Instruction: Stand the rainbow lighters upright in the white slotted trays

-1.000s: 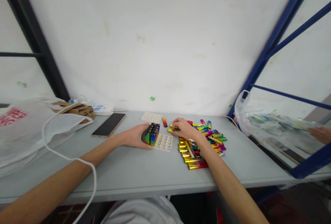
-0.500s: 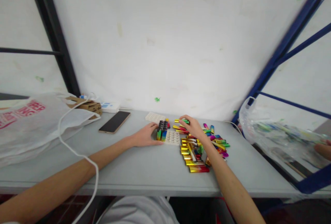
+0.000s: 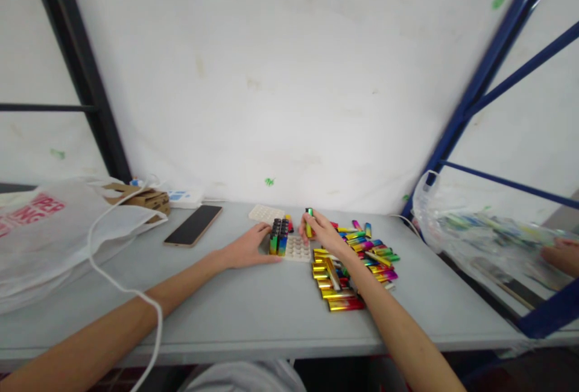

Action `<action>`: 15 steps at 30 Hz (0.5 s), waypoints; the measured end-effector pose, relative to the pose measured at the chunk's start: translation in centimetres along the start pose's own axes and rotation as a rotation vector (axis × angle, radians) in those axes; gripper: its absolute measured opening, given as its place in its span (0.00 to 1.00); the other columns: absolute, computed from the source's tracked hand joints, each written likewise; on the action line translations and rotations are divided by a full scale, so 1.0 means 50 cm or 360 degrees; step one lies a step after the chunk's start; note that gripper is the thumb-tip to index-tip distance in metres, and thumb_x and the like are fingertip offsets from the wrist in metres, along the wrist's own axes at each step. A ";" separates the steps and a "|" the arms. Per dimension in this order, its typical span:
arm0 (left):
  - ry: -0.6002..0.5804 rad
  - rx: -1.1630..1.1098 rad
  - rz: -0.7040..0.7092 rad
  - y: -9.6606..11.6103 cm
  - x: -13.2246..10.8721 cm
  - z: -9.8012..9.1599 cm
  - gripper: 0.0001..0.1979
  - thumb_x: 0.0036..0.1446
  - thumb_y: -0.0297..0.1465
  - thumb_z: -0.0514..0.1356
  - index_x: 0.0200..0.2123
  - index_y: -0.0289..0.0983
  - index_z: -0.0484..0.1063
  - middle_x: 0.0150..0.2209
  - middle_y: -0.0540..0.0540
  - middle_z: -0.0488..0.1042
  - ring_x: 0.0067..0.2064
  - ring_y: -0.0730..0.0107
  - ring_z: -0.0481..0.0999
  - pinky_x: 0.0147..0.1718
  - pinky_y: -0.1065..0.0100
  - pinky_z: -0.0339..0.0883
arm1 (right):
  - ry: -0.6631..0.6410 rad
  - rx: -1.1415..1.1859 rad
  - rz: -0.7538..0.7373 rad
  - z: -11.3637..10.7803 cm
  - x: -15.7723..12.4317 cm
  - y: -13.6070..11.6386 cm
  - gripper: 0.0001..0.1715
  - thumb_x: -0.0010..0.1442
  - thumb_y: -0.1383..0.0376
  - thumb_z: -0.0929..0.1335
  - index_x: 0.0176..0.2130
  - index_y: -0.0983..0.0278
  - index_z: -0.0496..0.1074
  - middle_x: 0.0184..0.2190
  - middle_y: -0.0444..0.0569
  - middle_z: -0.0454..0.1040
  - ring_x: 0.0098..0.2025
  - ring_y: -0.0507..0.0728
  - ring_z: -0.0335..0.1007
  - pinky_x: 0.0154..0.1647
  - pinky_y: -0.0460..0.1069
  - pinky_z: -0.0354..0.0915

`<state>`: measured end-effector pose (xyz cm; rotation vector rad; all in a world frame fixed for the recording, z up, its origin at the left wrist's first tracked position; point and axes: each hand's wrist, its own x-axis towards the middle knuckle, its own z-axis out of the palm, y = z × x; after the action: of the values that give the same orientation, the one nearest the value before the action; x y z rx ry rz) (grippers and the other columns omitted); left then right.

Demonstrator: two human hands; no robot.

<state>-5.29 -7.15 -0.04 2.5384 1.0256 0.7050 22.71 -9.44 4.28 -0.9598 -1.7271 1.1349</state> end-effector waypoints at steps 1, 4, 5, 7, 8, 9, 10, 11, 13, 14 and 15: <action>0.0000 -0.0004 0.0014 0.001 0.000 -0.001 0.44 0.56 0.62 0.70 0.65 0.39 0.72 0.65 0.33 0.74 0.66 0.38 0.75 0.70 0.44 0.68 | 0.0029 0.0008 0.0026 0.006 0.000 0.001 0.34 0.65 0.29 0.65 0.38 0.56 0.64 0.25 0.38 0.65 0.24 0.53 0.63 0.28 0.49 0.67; -0.0023 -0.0027 0.0023 0.005 0.000 -0.004 0.45 0.56 0.61 0.71 0.67 0.40 0.71 0.66 0.32 0.73 0.67 0.37 0.74 0.71 0.44 0.66 | 0.0176 -0.0027 0.0119 0.021 0.004 0.004 0.37 0.62 0.26 0.65 0.35 0.55 0.59 0.22 0.34 0.54 0.20 0.51 0.49 0.21 0.47 0.54; -0.0035 -0.0030 0.0012 0.007 0.000 -0.005 0.45 0.57 0.61 0.70 0.67 0.38 0.71 0.66 0.31 0.73 0.67 0.37 0.73 0.71 0.43 0.65 | 0.0226 -0.0085 0.0117 0.024 0.005 0.005 0.38 0.62 0.26 0.64 0.33 0.55 0.58 0.22 0.35 0.54 0.21 0.51 0.49 0.21 0.47 0.52; -0.0052 -0.0022 0.0001 0.010 0.000 -0.007 0.46 0.57 0.61 0.70 0.67 0.36 0.70 0.66 0.30 0.73 0.68 0.36 0.73 0.72 0.43 0.65 | 0.0340 -0.0269 0.0039 0.028 0.006 0.004 0.38 0.64 0.27 0.63 0.29 0.56 0.58 0.20 0.38 0.56 0.23 0.52 0.52 0.24 0.48 0.53; -0.0053 -0.0017 0.0004 0.011 0.000 -0.008 0.46 0.58 0.61 0.69 0.67 0.36 0.70 0.66 0.30 0.73 0.68 0.36 0.73 0.72 0.42 0.64 | 0.0397 -0.0366 -0.0007 0.030 0.006 0.003 0.38 0.65 0.29 0.63 0.27 0.57 0.57 0.20 0.39 0.57 0.24 0.53 0.53 0.25 0.49 0.53; -0.0051 -0.0015 0.0013 0.011 0.000 -0.008 0.45 0.58 0.61 0.69 0.67 0.36 0.70 0.66 0.31 0.73 0.68 0.37 0.73 0.71 0.43 0.64 | 0.0447 -0.0449 -0.0036 0.032 0.006 0.002 0.37 0.65 0.32 0.62 0.25 0.57 0.57 0.20 0.40 0.57 0.25 0.53 0.54 0.27 0.49 0.53; -0.0048 -0.0017 0.0025 0.011 0.000 -0.009 0.45 0.58 0.61 0.70 0.67 0.37 0.70 0.66 0.31 0.73 0.68 0.37 0.73 0.71 0.43 0.65 | 0.0488 -0.0511 -0.0045 0.034 0.006 0.001 0.35 0.66 0.34 0.62 0.24 0.57 0.56 0.20 0.40 0.56 0.26 0.53 0.54 0.28 0.50 0.53; -0.0044 -0.0025 0.0038 0.010 0.000 -0.009 0.44 0.58 0.60 0.70 0.67 0.37 0.71 0.66 0.32 0.73 0.67 0.38 0.73 0.71 0.44 0.65 | 0.0524 -0.0552 -0.0039 0.036 0.006 0.001 0.33 0.65 0.37 0.62 0.23 0.57 0.56 0.20 0.40 0.55 0.26 0.53 0.54 0.29 0.50 0.52; -0.0043 -0.0045 0.0058 0.006 0.001 -0.008 0.44 0.58 0.61 0.70 0.66 0.38 0.71 0.66 0.32 0.74 0.67 0.39 0.74 0.71 0.44 0.65 | 0.0597 -0.0610 -0.0018 0.039 0.006 0.001 0.28 0.64 0.43 0.62 0.23 0.56 0.56 0.20 0.40 0.54 0.27 0.54 0.53 0.29 0.50 0.50; -0.0045 -0.0052 0.0063 0.004 0.002 -0.008 0.44 0.58 0.61 0.70 0.66 0.38 0.72 0.65 0.33 0.74 0.66 0.40 0.74 0.70 0.45 0.66 | 0.0629 -0.0638 -0.0012 0.041 0.007 0.001 0.25 0.63 0.45 0.62 0.23 0.56 0.55 0.20 0.40 0.53 0.27 0.54 0.53 0.30 0.50 0.49; -0.0049 -0.0058 0.0065 0.002 0.002 -0.008 0.44 0.58 0.61 0.70 0.65 0.38 0.73 0.65 0.33 0.75 0.66 0.40 0.74 0.70 0.45 0.66 | 0.0651 -0.0661 -0.0011 0.041 0.007 0.002 0.23 0.62 0.47 0.61 0.23 0.56 0.55 0.20 0.40 0.53 0.27 0.54 0.53 0.30 0.50 0.49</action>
<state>-5.38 -7.09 0.37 2.5375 0.9454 0.6872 20.69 -9.71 3.80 -1.3299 -1.6449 0.5259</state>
